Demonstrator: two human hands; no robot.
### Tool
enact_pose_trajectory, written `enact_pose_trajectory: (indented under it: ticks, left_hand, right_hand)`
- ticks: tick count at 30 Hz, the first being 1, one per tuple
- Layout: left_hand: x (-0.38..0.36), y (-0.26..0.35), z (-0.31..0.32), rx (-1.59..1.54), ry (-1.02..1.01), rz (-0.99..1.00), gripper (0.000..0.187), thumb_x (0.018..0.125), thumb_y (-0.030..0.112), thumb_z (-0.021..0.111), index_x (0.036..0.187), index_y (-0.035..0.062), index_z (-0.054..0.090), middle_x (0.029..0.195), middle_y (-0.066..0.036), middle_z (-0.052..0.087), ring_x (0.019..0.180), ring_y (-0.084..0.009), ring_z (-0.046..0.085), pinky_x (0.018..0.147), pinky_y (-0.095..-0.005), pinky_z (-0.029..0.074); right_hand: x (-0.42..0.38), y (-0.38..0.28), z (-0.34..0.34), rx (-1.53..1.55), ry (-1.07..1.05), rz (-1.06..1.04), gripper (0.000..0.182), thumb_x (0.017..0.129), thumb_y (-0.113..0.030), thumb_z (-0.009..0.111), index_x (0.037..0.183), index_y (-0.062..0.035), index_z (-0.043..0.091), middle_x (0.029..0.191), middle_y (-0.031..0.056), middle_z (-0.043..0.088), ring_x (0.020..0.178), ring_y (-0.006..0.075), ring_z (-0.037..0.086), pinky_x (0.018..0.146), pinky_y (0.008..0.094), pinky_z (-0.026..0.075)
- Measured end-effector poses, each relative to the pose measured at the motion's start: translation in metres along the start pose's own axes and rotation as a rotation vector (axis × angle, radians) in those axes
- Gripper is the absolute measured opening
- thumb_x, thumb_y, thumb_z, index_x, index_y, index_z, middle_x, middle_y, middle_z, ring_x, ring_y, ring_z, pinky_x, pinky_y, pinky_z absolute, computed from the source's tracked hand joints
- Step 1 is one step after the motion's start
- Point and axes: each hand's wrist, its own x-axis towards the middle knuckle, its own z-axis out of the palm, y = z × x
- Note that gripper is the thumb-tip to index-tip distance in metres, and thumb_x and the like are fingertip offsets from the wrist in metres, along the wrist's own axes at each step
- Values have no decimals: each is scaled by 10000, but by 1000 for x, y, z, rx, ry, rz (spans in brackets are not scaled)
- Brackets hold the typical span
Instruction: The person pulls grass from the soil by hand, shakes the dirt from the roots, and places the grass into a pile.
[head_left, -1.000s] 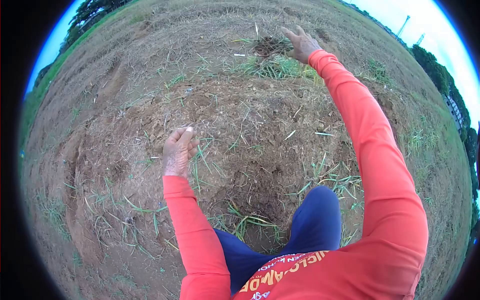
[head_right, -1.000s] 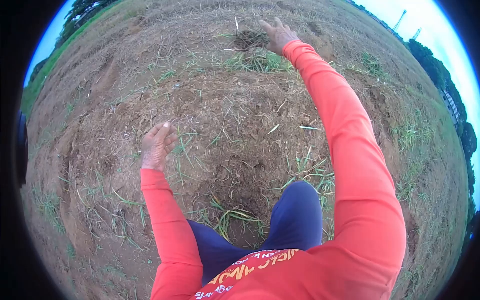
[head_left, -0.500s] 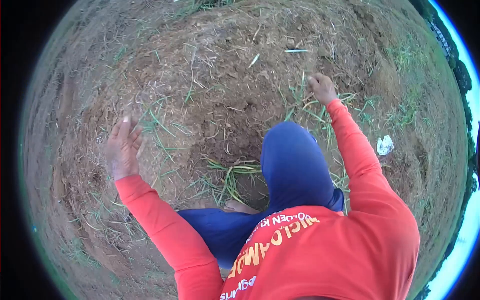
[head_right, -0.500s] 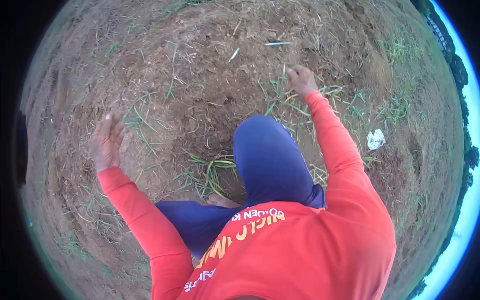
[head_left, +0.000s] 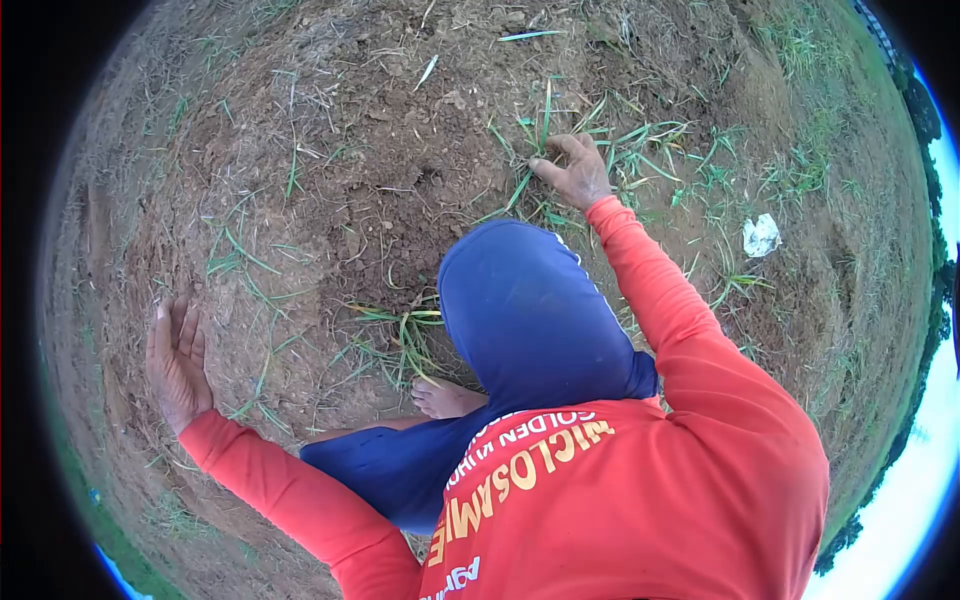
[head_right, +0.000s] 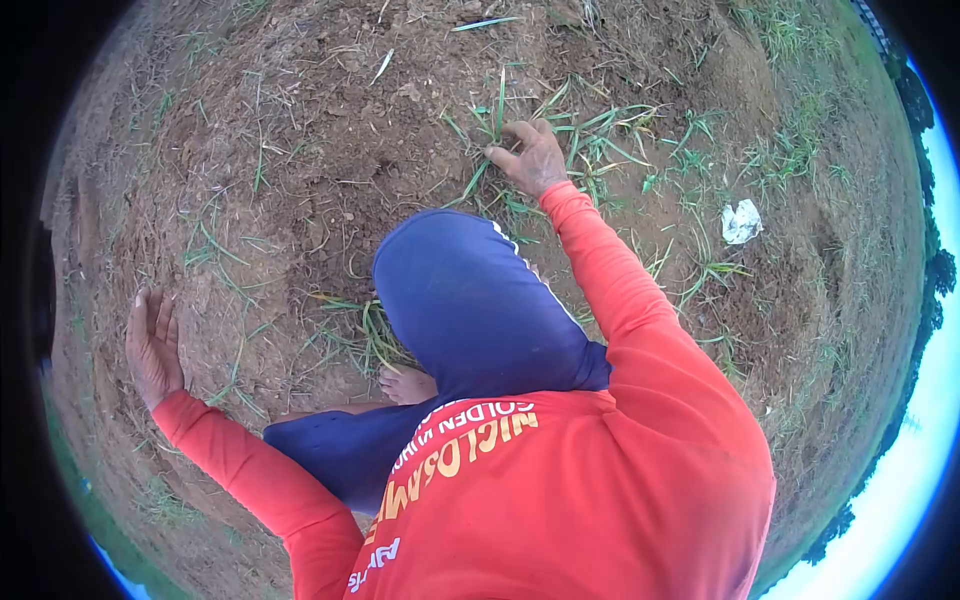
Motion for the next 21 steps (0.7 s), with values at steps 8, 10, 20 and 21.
enact_pose_trajectory:
  ticks: [8,10,20,21]
  left_hand:
    - [-7,3,8,32,19,5,542,1006,382,690,1430,69,561,1380,-78,652,1156,-151,644,965,-293,488]
    - [-6,3,8,21,11,7,529,1010,378,687,1422,68,568,1374,-78,657,1147,-144,645,960,-290,490]
    - [-12,5,14,-8,-32,33,478,1028,344,671,1407,66,583,1336,-64,682,1089,-113,664,895,-249,510]
    - [-12,6,13,-10,-39,38,479,1028,346,671,1407,66,583,1335,-61,682,1088,-114,664,894,-248,510]
  right_hand:
    - [4,-21,2,-218,-212,-13,356,848,-208,672,1174,-81,606,1161,216,602,1108,433,638,925,526,543]
    - [0,-15,8,-245,-173,-37,337,857,-188,655,1167,-68,600,1141,217,617,1058,445,655,904,530,550]
    - [-4,8,26,-201,-166,-24,223,930,-199,663,1063,-20,665,1068,265,691,986,480,673,869,540,543]
    - [-4,9,26,-205,-152,-46,205,922,-198,670,1020,-18,674,1013,253,694,952,467,676,851,537,543]
